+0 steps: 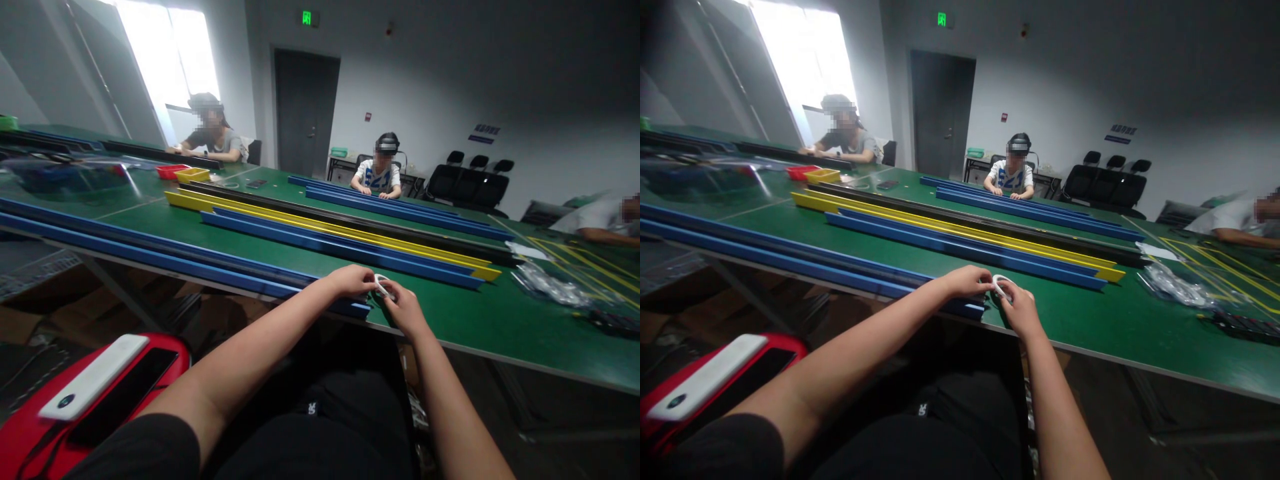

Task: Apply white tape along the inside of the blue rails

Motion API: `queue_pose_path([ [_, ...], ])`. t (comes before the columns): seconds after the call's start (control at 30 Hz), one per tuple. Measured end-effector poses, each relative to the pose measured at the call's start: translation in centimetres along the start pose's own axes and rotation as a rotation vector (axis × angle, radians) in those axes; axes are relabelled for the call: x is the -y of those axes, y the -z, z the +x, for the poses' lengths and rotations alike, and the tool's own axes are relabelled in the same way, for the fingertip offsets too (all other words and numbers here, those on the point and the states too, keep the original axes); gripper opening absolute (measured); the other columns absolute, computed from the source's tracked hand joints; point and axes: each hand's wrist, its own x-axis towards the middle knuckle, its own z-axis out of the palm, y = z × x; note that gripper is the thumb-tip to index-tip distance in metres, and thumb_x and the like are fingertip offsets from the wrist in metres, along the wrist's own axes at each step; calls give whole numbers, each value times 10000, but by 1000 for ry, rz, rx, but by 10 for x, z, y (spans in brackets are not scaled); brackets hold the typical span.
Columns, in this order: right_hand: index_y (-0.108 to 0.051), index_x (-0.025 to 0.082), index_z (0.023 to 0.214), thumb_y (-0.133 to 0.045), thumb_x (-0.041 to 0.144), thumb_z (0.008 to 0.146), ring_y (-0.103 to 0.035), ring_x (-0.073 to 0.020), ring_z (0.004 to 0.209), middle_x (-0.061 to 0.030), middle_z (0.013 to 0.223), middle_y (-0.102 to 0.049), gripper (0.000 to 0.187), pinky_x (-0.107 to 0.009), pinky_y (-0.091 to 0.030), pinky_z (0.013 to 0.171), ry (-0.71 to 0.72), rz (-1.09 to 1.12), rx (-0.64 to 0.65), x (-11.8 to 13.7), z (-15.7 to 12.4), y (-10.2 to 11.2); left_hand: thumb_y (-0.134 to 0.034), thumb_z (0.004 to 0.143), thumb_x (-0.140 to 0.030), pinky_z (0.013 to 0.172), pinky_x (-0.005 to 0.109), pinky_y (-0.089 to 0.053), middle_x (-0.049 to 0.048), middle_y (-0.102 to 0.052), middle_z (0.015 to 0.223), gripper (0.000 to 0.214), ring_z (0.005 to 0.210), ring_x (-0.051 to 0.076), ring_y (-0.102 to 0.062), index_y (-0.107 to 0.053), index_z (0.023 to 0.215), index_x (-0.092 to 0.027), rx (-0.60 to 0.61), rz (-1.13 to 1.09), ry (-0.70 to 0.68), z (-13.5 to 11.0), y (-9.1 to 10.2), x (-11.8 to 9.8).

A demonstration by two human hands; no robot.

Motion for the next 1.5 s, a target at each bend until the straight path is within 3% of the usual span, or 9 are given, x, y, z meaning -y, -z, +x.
queue_pose_path([
  [0.33, -648, 241, 1120, -554, 293, 811, -662, -186, 943, -43, 1089, -717, 327, -325, -500, 851, -82, 170, 5, 2, 1, 0, -561, 896, -411, 678, 218, -430, 29, -740, 939, 275, 809, 149, -643, -705, 990, -196, -12, 7, -17, 1, 1, 2],
  [0.53, -662, 229, 1016, -617, 435, 797, -558, -154, 621, 7, 712, -652, 305, -270, -428, 619, -106, -5, -7, 1, 1, 1, -549, 887, -410, 674, 225, -432, 32, -740, 913, 277, 784, 154, -636, -712, 966, -201, -34, 44, 34, 1, 0, 2],
  [0.7, -695, 233, 879, -594, 512, 819, -570, -178, 710, -14, 754, -665, 302, -284, -408, 673, -35, -117, 39, 2, 3, 3, -535, 883, -413, 659, 231, -426, 31, -742, 909, 285, 789, 160, -636, -714, 973, -210, -44, 54, 42, 1, -1, 2],
  [0.97, -690, 230, 848, -528, 411, 867, -550, -173, 713, -3, 713, -628, 244, -279, -371, 681, -42, -149, 50, 3, 3, 6, -537, 875, -419, 640, 230, -414, 24, -745, 906, 283, 781, 159, -633, -720, 957, -219, -58, 48, 47, 1, 0, 2],
  [1.5, -610, 217, 697, -509, 420, 885, -496, -155, 686, 4, 655, -592, 295, -273, -304, 662, -15, -193, 45, 4, 2, 7, -532, 874, -465, 619, 232, -403, 34, -735, 854, 328, 728, 155, -614, -729, 926, -207, -56, 41, 70, 4, -4, 5],
])
